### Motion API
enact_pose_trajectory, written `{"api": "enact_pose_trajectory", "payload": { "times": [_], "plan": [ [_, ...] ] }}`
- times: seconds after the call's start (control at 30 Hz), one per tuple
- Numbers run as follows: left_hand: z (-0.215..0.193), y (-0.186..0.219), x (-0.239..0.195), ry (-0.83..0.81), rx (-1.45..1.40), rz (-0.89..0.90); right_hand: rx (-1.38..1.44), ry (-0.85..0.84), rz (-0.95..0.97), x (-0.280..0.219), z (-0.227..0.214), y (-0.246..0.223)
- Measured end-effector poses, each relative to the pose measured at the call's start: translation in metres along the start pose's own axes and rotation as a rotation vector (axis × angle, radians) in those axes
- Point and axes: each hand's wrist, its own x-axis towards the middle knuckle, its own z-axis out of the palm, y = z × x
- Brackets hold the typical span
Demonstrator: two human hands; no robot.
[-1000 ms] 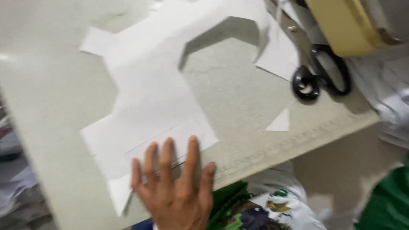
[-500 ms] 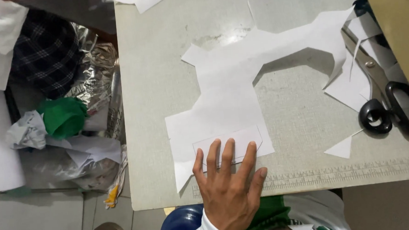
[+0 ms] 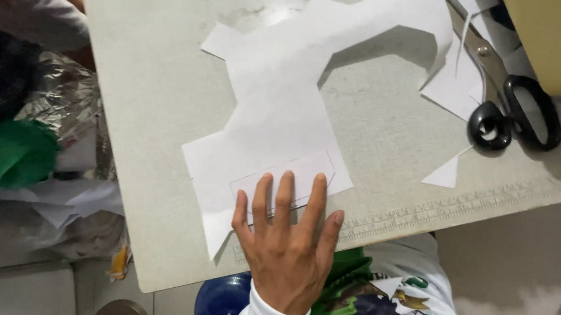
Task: The person uses scissors to trim a large white paper shape on a table. They then place a smaller paper template on the shape and use a pencil to trace its outline.
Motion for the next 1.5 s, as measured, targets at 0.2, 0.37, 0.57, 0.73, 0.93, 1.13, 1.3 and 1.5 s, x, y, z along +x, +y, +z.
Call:
{"api": "enact_pose_trajectory", "payload": {
  "times": [0.2,0.37,0.57,0.73,0.93,1.13,1.3,1.5],
  "plan": [
    [-0.002,0.0,-0.003,-0.013,0.016,-0.012,0.053,-0.077,0.029,0.088,0.118,-0.254],
    [-0.004,-0.001,-0.001,-0.008,0.011,-0.013,0.012,-0.347,-0.065,0.14,0.168,-0.329],
    [-0.005,-0.003,-0.001,-0.045,-0.008,-0.034,0.037,-0.385,-0.103,0.144,0.193,-0.341],
    [-0.005,-0.003,0.001,-0.047,-0.022,-0.042,0.0,-0.395,-0.121,0.143,0.195,-0.339],
    [-0.006,-0.004,0.0,-0.053,-0.031,-0.039,-0.014,-0.411,-0.201,0.144,0.197,-0.336],
    [-0.004,-0.005,-0.001,-0.047,-0.039,-0.04,-0.023,-0.429,-0.204,0.146,0.197,-0.337],
    [-0.004,-0.005,0.0,-0.05,-0.037,-0.041,-0.026,-0.462,-0.223,0.151,0.196,-0.339],
    [-0.005,-0.005,0.0,-0.059,-0.03,-0.036,-0.04,-0.531,-0.279,0.164,0.19,-0.348]
  ]
}}
